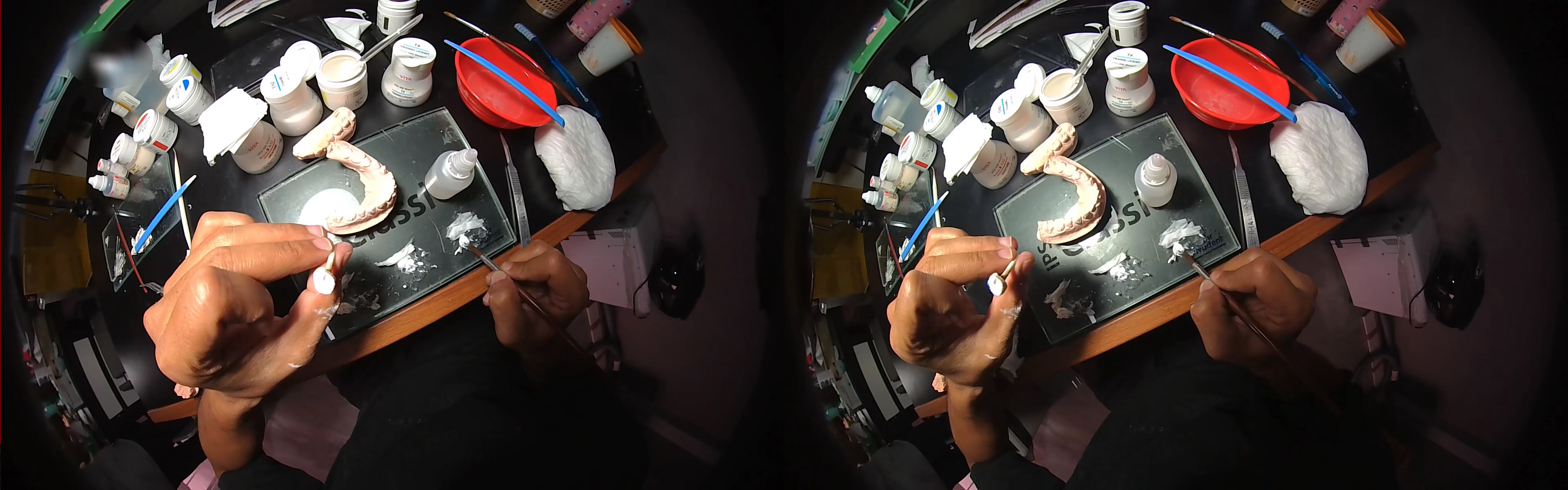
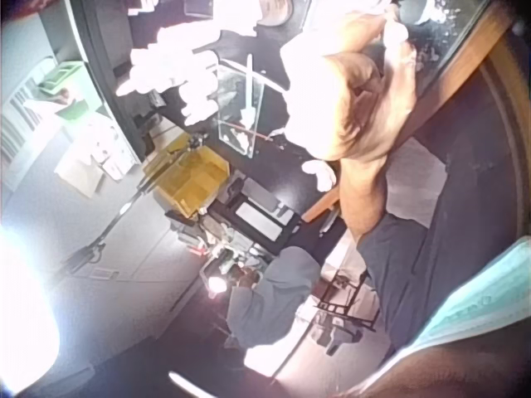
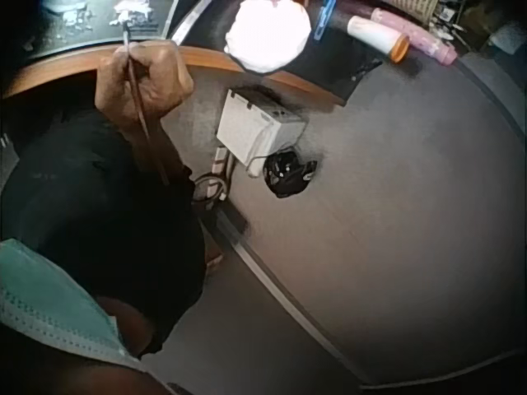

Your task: Applying ceramic stain to a dental crown and placing it into a dental furnace for firing.

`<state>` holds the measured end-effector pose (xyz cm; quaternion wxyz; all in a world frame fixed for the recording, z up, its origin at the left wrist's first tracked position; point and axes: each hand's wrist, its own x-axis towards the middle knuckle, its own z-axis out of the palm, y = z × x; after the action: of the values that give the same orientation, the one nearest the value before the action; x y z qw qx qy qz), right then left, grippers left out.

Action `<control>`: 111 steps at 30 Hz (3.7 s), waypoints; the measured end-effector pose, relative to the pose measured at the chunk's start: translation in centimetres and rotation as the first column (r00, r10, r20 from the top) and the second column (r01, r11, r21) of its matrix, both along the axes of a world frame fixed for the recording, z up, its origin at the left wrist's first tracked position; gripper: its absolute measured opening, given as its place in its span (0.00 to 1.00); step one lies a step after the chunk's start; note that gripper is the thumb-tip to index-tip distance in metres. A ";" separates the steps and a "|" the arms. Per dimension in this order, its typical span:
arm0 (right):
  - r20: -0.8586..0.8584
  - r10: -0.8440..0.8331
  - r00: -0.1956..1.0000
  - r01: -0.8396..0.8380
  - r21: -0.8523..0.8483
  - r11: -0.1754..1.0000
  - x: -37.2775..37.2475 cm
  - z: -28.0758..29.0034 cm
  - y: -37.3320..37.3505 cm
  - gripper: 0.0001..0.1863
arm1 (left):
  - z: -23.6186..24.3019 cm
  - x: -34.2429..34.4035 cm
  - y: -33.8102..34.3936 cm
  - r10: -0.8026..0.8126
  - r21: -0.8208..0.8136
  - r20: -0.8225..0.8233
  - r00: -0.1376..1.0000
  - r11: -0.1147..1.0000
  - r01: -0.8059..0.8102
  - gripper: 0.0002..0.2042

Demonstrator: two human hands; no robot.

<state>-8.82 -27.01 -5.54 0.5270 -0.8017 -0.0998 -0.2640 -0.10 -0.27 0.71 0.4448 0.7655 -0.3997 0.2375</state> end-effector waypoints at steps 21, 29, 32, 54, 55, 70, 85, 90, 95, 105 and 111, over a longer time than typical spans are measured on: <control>0.057 -0.007 0.998 0.005 0.025 1.000 -0.3 0.0 0.2 0.06 | 0.0 0.4 -0.2 -0.063 -0.032 0.012 0.998 0.998 0.063 0.19; 0.336 0.357 0.872 -0.430 0.176 0.885 3.4 4.0 2.7 0.09 | 0.4 0.2 -0.2 -0.047 -0.024 -0.061 0.997 0.999 0.046 0.21; 0.322 0.447 0.834 -0.505 0.124 0.854 5.2 5.3 3.0 0.09 | 0.1 0.2 -0.5 -0.020 -0.103 -0.057 0.998 0.995 0.014 0.18; 0.416 0.497 0.762 -0.595 0.143 0.791 7.9 4.3 5.4 0.08 | -0.4 0.1 -0.3 -0.032 -0.124 -0.140 0.990 0.992 0.015 0.20; 0.419 0.492 0.763 -0.590 0.140 0.795 8.0 4.2 5.4 0.08 | -0.5 0.2 -0.3 -0.027 -0.141 -0.136 0.990 0.990 0.007 0.20; 0.378 0.569 0.730 -0.636 0.072 0.768 7.9 4.2 4.9 0.08 | -0.4 0.2 -0.3 -0.035 -0.125 -0.135 0.990 0.992 0.018 0.20; 0.400 0.554 0.730 -0.627 0.071 0.775 8.0 4.0 5.0 0.07 | -0.4 0.1 -0.3 -0.025 -0.120 -0.145 0.989 0.993 0.008 0.20; 0.412 0.555 0.723 -0.631 0.066 0.773 8.0 4.0 5.0 0.08 | -0.4 0.2 -0.3 -0.037 -0.106 -0.144 0.989 0.994 0.022 0.20; 0.427 0.540 0.726 -0.624 0.079 0.777 8.0 4.0 5.1 0.08 | -0.4 0.1 -0.2 -0.029 -0.122 -0.146 0.989 0.992 0.011 0.20; 0.410 0.550 0.728 -0.626 0.069 0.776 7.9 4.0 5.1 0.08 | -0.3 0.1 -0.3 -0.041 -0.104 -0.150 0.988 0.994 0.025 0.20; 0.408 0.547 0.731 -0.625 0.078 0.777 7.9 4.0 5.0 0.07 | -0.3 0.1 -0.3 -0.042 -0.110 -0.150 0.988 0.994 0.026 0.21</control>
<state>-0.91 -22.00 -1.55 0.6370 -0.6050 -0.4157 -0.2354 0.02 -0.56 0.39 0.5184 0.7494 -0.3645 0.1920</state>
